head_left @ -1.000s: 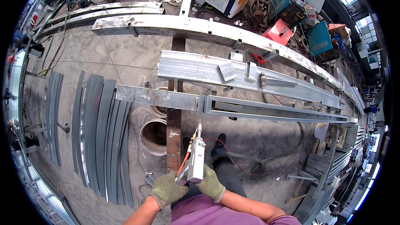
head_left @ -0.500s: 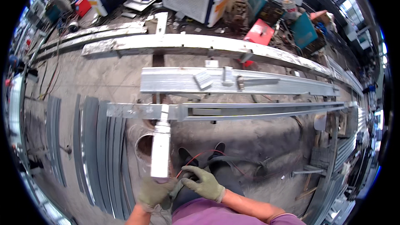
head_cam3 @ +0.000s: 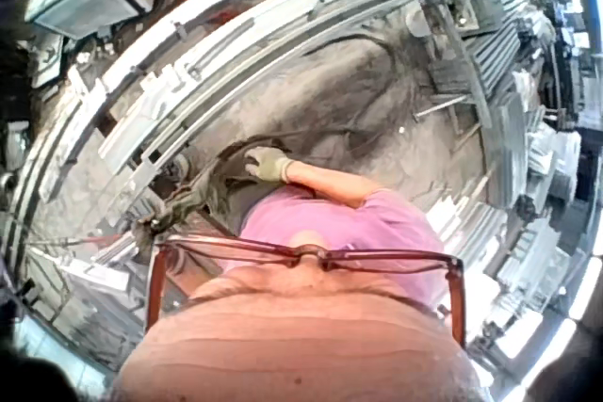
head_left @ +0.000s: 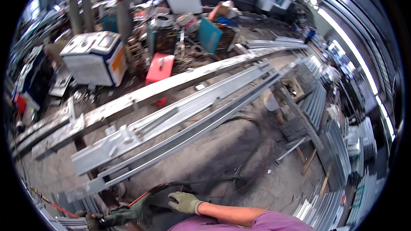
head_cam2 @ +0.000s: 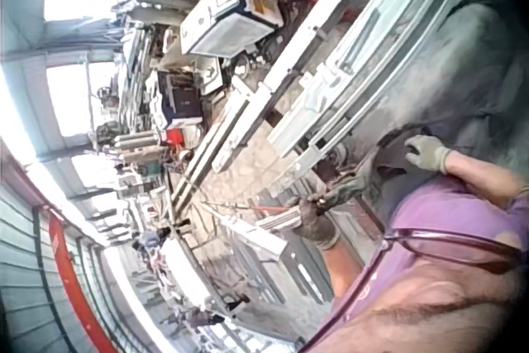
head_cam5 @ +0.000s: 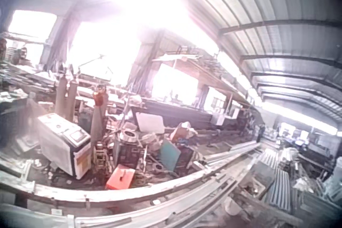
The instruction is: The person welds metal frame components using a handheld welding torch, repeatedly aligning and joining metal pieces on a workbench. The person also uses a hammer to adjust alignment between welds.
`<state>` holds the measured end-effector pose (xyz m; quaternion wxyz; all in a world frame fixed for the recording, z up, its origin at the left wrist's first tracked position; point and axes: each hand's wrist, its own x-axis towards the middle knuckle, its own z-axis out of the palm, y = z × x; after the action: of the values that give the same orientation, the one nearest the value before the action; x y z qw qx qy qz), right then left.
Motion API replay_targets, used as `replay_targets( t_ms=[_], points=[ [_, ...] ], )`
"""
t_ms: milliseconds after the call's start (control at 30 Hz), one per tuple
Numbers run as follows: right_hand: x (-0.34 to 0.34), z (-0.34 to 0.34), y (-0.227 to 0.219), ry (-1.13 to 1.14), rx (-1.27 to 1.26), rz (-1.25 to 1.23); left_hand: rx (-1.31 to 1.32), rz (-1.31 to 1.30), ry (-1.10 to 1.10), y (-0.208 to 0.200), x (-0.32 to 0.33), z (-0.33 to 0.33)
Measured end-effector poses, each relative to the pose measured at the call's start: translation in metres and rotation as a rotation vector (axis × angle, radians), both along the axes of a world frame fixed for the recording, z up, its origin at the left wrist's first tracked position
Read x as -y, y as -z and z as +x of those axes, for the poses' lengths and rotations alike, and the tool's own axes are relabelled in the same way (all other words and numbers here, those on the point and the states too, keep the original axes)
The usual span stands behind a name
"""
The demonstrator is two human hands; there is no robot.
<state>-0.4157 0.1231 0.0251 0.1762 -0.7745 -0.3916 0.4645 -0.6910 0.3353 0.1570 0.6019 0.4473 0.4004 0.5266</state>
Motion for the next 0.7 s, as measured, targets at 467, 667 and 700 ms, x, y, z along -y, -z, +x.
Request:
replay_targets(
  t_ms=[467, 667, 700],
  points=[
    [0.065, 0.218, -0.020, 0.303, 0.137, 0.008, -0.478, -0.244, 0.675, 0.238, -0.035, 0.142],
    [0.080, 0.273, -0.006, 0.360, 0.173, -0.122, -0.887, 0.042, 0.767, 0.148, -0.011, 0.299],
    [0.083, 0.283, -0.007, 0.379, 0.158, -0.171, -0.987, 0.054, 0.799, 0.114, -0.006, 0.328]
  ],
)
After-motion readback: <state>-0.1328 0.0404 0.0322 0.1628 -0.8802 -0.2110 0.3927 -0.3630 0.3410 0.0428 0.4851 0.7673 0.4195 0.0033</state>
